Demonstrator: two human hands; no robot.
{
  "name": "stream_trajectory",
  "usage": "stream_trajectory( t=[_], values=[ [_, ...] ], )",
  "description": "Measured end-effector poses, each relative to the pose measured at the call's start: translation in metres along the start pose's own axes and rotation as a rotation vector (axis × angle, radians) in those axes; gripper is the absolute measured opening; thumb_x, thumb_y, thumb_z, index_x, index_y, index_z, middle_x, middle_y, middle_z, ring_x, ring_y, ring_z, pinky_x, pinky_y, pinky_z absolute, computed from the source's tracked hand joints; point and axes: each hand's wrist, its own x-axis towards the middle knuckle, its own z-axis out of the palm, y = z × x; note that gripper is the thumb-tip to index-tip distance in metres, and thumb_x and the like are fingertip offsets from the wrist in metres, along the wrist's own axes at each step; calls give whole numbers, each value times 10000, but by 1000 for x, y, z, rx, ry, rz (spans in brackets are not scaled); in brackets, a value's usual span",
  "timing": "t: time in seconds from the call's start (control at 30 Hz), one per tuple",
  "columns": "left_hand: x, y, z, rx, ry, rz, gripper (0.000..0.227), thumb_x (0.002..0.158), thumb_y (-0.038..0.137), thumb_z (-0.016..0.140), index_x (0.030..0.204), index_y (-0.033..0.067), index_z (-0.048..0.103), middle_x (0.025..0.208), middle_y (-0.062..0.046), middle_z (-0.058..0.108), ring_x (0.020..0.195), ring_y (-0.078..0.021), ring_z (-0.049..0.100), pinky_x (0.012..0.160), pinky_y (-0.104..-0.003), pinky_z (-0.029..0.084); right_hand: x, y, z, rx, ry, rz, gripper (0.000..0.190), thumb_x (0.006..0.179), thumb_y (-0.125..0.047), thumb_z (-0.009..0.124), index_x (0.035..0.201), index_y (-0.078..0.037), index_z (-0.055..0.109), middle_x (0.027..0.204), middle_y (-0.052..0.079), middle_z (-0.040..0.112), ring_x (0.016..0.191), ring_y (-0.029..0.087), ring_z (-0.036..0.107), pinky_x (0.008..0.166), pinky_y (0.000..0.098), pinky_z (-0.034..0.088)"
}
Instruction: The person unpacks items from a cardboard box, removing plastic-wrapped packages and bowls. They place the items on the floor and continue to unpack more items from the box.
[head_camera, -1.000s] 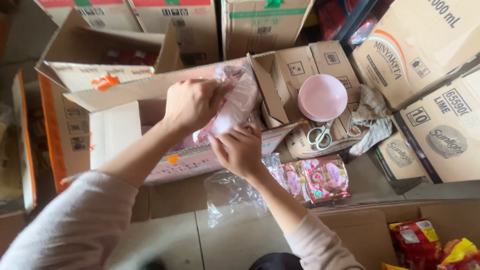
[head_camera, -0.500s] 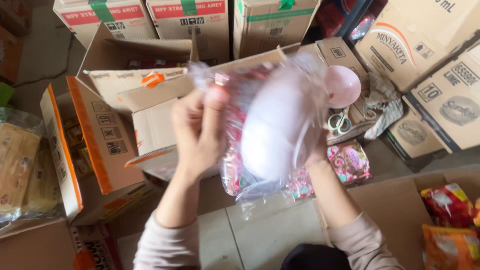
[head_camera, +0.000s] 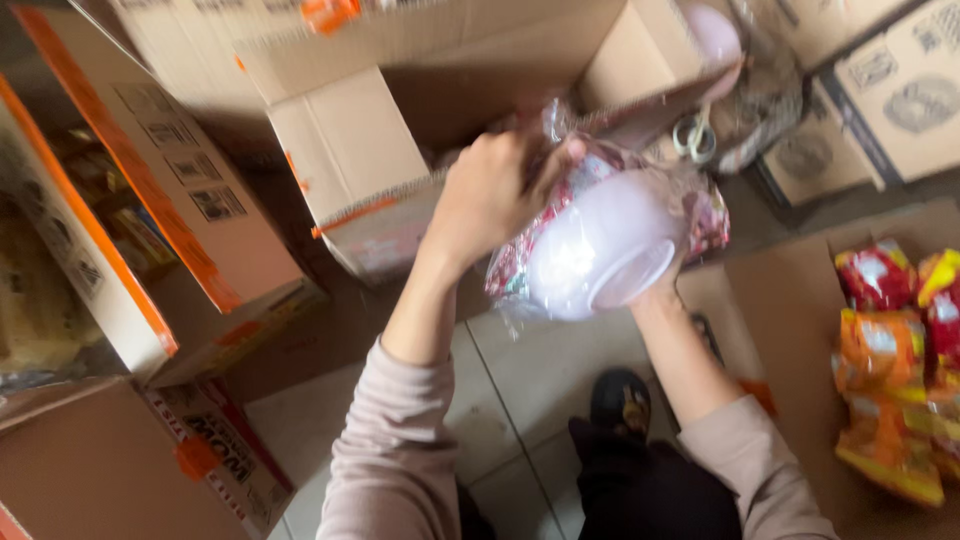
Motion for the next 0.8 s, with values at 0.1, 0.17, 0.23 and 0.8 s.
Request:
stream_trajectory(
  t=[0.1,0.17,0.23,0.8],
  values=[
    [7,-16,11,176,-146,-141,528,1010,503,532,813,55,732,751,-209,703,735,-424,690,692,-518,541,-3,7,-26,-63,72,-3,699,1062,-602,417,1487,-50,474,1453,139,566,1357,304,542,1214,498,424],
    [3,-26,27,309,-177,-201,502,985,511,528,862,77,748,844,-210,721,813,-447,688,729,-548,545,-19,11,-45,-71,176,63,748,969,-614,408,1458,-58,517,1442,133,604,1334,308,589,1160,472,455],
    [-7,-42,37,348,-289,-231,496,994,521,493,904,113,761,903,-206,724,874,-450,683,784,-550,543,-31,20,-62,-44,258,89,698,972,-564,455,1449,-61,534,1448,125,603,1327,299,599,1151,455,464],
    [-108,-196,122,556,-436,-349,321,950,264,573,1194,85,683,1302,-201,624,1208,-416,598,918,-534,530,-43,51,-92,-391,-99,514,414,687,-72,632,1090,-97,542,955,2,522,825,116,535,699,252,427]
  ],
)
